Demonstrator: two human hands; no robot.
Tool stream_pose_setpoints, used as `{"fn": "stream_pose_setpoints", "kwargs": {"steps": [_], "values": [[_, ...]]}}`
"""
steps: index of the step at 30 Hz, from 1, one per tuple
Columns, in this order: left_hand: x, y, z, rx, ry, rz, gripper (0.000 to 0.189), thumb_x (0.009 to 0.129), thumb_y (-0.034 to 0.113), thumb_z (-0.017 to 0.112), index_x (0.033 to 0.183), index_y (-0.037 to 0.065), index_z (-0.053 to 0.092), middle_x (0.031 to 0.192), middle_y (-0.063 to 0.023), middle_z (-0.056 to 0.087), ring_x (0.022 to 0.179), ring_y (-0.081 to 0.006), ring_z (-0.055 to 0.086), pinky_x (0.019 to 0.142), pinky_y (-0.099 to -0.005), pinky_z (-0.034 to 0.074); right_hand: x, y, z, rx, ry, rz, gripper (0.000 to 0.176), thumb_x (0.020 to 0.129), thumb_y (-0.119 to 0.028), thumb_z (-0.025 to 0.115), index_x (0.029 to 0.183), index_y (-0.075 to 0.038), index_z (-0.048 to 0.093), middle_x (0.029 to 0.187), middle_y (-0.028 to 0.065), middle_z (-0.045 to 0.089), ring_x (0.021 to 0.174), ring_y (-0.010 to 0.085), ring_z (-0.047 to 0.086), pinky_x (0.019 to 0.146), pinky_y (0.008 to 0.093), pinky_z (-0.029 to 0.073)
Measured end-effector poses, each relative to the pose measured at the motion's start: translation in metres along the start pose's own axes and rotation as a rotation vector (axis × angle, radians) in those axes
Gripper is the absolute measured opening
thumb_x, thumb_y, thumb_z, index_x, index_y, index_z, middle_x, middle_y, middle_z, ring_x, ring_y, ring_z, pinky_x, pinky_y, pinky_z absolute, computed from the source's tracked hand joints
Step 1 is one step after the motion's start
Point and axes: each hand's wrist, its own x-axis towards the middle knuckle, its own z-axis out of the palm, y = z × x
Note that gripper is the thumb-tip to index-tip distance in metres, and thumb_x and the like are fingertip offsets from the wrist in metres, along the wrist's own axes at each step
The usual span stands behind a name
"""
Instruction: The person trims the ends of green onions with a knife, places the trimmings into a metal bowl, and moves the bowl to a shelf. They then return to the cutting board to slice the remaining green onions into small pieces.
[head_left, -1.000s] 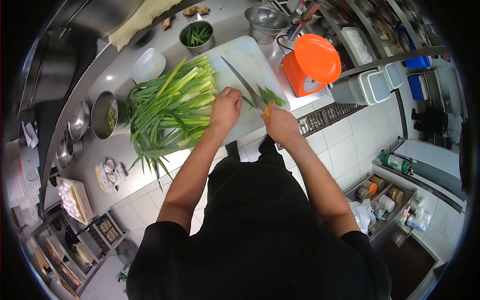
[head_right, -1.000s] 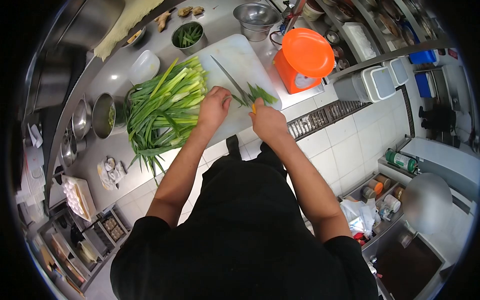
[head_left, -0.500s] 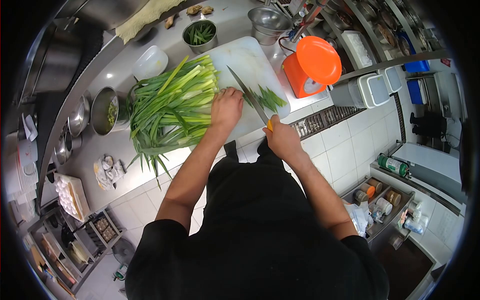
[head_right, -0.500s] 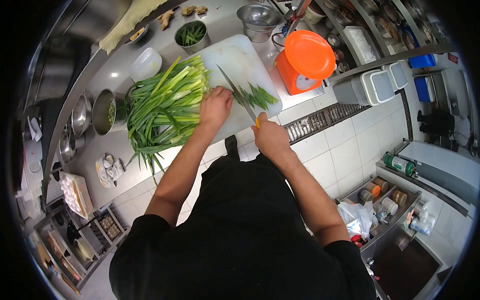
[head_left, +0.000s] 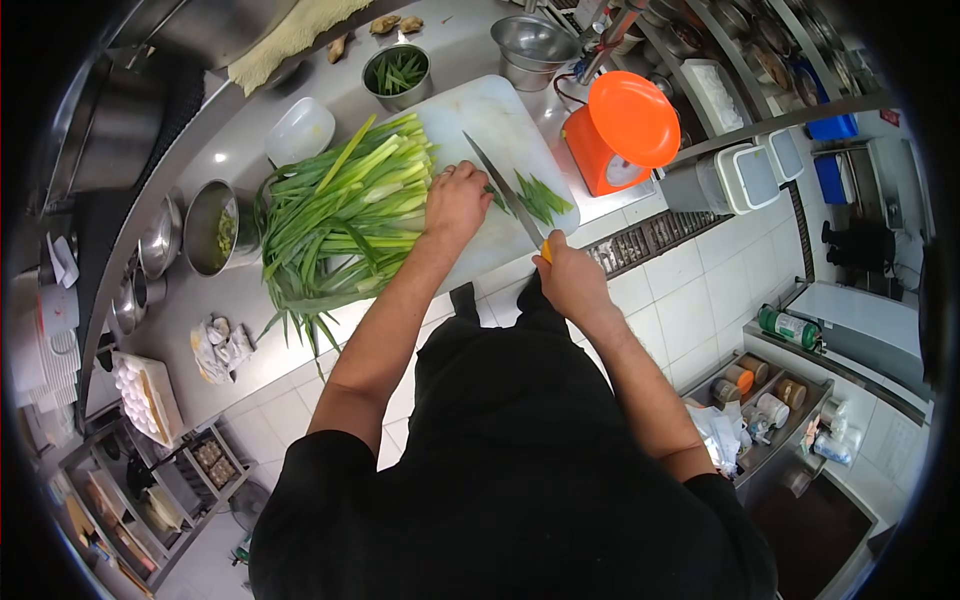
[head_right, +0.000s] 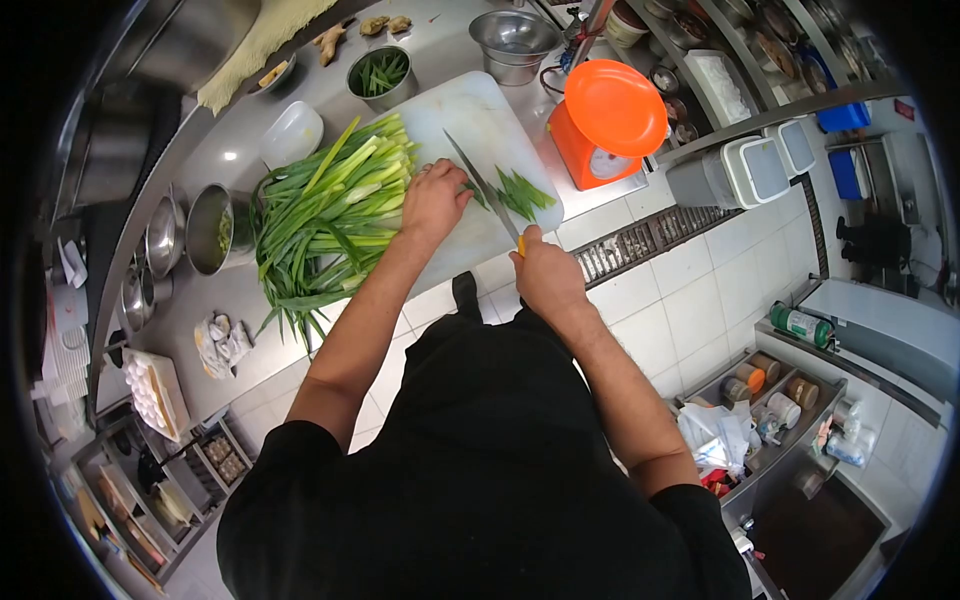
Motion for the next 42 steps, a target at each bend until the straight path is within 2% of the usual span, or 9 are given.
{"fn": "stream_pose_setpoints", "kwargs": {"steps": [4, 13, 29, 42], "values": [[0.003, 0.0, -0.004, -0.029, 0.014, -0.014, 0.026, 0.082, 0.016, 0.086, 0.104, 0.006, 0.076, 0.109, -0.0109, 0.07, 0.109, -0.0344, 0.066, 0.096, -0.0476, 0.054, 0.002, -0.003, -0.001, -0.006, -0.036, -0.012, 0.043, 0.105, -0.028, 0.063, 0.129, 0.006, 0.051, 0.087, 0.0246, 0.075, 0.085, 0.0437, 0.076, 0.075, 0.0533, 0.06], [0.022, -0.011, -0.019, 0.013, -0.239, -0.018, 0.021, 0.088, 0.02, 0.081, 0.105, 0.008, 0.078, 0.109, -0.0131, 0.071, 0.101, -0.0371, 0.072, 0.088, -0.0496, 0.058, -0.001, -0.012, -0.004, -0.001, -0.068, -0.006, 0.041, 0.105, -0.027, 0.062, 0.126, 0.006, 0.051, 0.089, 0.0243, 0.076, 0.085, 0.0434, 0.076, 0.076, 0.0526, 0.061], [0.018, -0.003, -0.01, 0.013, -0.147, -0.112, 0.017, 0.088, 0.02, 0.08, 0.097, 0.006, 0.077, 0.105, -0.0137, 0.072, 0.097, -0.0375, 0.072, 0.086, -0.0501, 0.059, -0.007, -0.017, -0.009, -0.106, -0.043, -0.021, 0.037, 0.105, -0.027, 0.063, 0.121, 0.004, 0.052, 0.083, 0.0204, 0.076, 0.081, 0.0396, 0.078, 0.07, 0.0507, 0.062], [0.013, -0.008, -0.009, -0.045, -0.1, -0.02, 0.015, 0.086, 0.012, 0.08, 0.099, 0.005, 0.077, 0.105, -0.0128, 0.072, 0.1, -0.0363, 0.071, 0.089, -0.0484, 0.058, 0.014, 0.001, 0.031, 0.016, -0.071, 0.037, 0.033, 0.107, -0.027, 0.06, 0.122, 0.0, 0.05, 0.089, 0.0239, 0.075, 0.087, 0.045, 0.076, 0.077, 0.0561, 0.06]]}}
